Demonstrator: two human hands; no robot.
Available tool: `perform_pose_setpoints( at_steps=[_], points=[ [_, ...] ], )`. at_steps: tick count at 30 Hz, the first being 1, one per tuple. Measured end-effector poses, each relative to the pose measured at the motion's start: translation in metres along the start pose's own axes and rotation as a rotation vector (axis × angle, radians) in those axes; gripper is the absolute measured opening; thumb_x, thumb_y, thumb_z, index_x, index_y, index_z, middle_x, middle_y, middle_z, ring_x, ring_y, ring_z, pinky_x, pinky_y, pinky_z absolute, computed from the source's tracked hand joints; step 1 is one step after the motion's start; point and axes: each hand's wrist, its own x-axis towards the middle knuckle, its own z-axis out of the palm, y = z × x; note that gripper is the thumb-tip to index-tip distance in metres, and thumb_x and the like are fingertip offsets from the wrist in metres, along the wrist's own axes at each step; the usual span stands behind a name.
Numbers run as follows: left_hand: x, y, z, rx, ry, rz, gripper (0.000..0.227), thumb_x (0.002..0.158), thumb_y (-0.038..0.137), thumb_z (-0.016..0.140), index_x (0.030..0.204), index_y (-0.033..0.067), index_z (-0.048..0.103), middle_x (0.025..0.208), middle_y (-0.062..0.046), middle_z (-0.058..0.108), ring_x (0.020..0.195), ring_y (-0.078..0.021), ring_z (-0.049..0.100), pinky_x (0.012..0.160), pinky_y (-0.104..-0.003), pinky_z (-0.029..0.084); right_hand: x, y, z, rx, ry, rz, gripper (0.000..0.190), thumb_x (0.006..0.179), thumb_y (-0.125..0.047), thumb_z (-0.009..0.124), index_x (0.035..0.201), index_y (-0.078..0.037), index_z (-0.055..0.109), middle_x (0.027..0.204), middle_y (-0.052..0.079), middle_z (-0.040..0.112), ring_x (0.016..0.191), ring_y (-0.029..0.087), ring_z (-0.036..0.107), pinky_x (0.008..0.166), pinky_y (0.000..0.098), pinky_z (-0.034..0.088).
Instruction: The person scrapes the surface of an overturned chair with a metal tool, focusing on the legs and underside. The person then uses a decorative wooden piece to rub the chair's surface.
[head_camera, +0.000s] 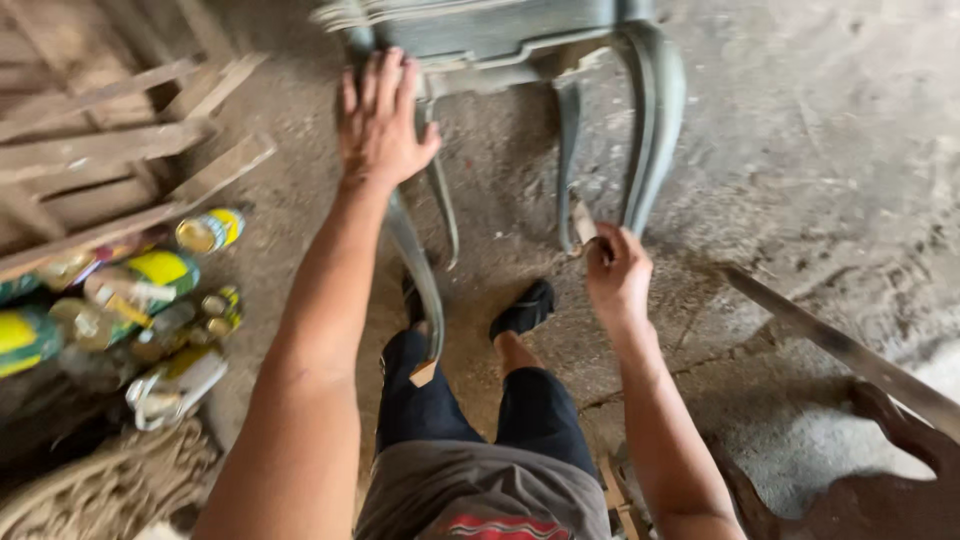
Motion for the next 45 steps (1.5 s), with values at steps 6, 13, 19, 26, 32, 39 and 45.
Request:
perform_pose_setpoints(
  at_steps=[6, 13, 19, 26, 32, 39, 45],
  points=[
    [0.001, -0.004, 0.009, -0.007, 0.016, 0.023, 0.084, 0.1, 0.053, 0.054, 0.16, 0.0014, 0.028, 0.166, -0.021, 0.023, 0.15, -0.0383, 0.031, 0.123, -0.061, 0.018, 0.039, -0.049, 0.048, 0.153, 0.067, -0.05, 0.019, 0.095, -0.001, 0.066, 0.114, -0.002, 0.069, 0.097, 0.013, 0.068, 0.08, 0.025, 0.067, 0.071, 0.0359, 0.053],
    [-0.007, -0.004, -0.01, -0.092, 0.014, 0.075, 0.071, 0.099, 0.047, 0.05, 0.153, 0.0024, 0.041, 0.162, -0.022, 0.029, 0.148, -0.0387, 0.038, 0.123, -0.063, 0.021, 0.158, -0.121, 0.109, 0.01, 0.226, -0.481, 0.031, 0.086, 0.012, 0.057, 0.108, -0.006, 0.071, 0.102, 0.014, 0.065, 0.095, 0.037, 0.065, 0.081, 0.0424, 0.054],
    [0.006, -0.018, -0.032, -0.206, -0.041, 0.184, 0.062, 0.093, 0.039, 0.052, 0.137, -0.0057, 0.051, 0.152, -0.031, 0.037, 0.14, -0.0442, 0.039, 0.117, -0.062, 0.025, 0.179, -0.171, 0.142, 0.049, 0.295, -0.301, 0.019, 0.094, 0.01, 0.059, 0.109, 0.001, 0.066, 0.098, 0.015, 0.066, 0.087, 0.033, 0.065, 0.079, 0.0418, 0.053],
    [0.025, -0.045, -0.032, -0.158, 0.004, 0.462, 0.062, 0.092, 0.038, 0.055, 0.134, -0.0083, 0.053, 0.139, -0.033, 0.046, 0.125, -0.0435, 0.046, 0.112, -0.057, 0.033, 0.159, -0.168, 0.178, -0.051, 0.385, -0.13, 0.039, 0.094, 0.01, 0.058, 0.125, -0.008, 0.074, 0.097, 0.01, 0.058, 0.079, 0.022, 0.058, 0.072, 0.0357, 0.05],
    [0.025, -0.042, -0.012, -0.213, 0.039, 0.328, 0.06, 0.093, 0.025, 0.057, 0.143, -0.0061, 0.05, 0.142, -0.024, 0.047, 0.131, -0.0387, 0.046, 0.116, -0.058, 0.032, 0.191, -0.156, 0.218, 0.202, 0.458, -0.007, 0.043, 0.096, 0.009, 0.073, 0.134, -0.012, 0.075, 0.097, 0.005, 0.047, 0.082, 0.015, 0.046, 0.072, 0.0308, 0.047],
    [0.028, -0.04, 0.012, -0.132, -0.001, 0.327, 0.054, 0.1, 0.016, 0.05, 0.148, -0.0059, 0.043, 0.144, -0.027, 0.045, 0.133, -0.038, 0.045, 0.116, -0.061, 0.032, 0.158, -0.147, 0.243, 0.201, 0.458, -0.121, 0.043, 0.092, 0.009, 0.076, 0.129, -0.013, 0.073, 0.104, 0.003, 0.054, 0.092, 0.013, 0.054, 0.078, 0.0252, 0.054],
    [0.027, -0.044, -0.013, -0.201, -0.005, 0.358, 0.057, 0.099, 0.018, 0.052, 0.146, -0.011, 0.042, 0.144, -0.029, 0.045, 0.131, -0.0415, 0.045, 0.114, -0.061, 0.033, 0.166, -0.146, 0.206, 0.337, 0.435, 0.03, 0.029, 0.1, 0.005, 0.069, 0.122, -0.012, 0.076, 0.1, 0.01, 0.058, 0.084, 0.015, 0.056, 0.07, 0.0256, 0.048]
  ],
)
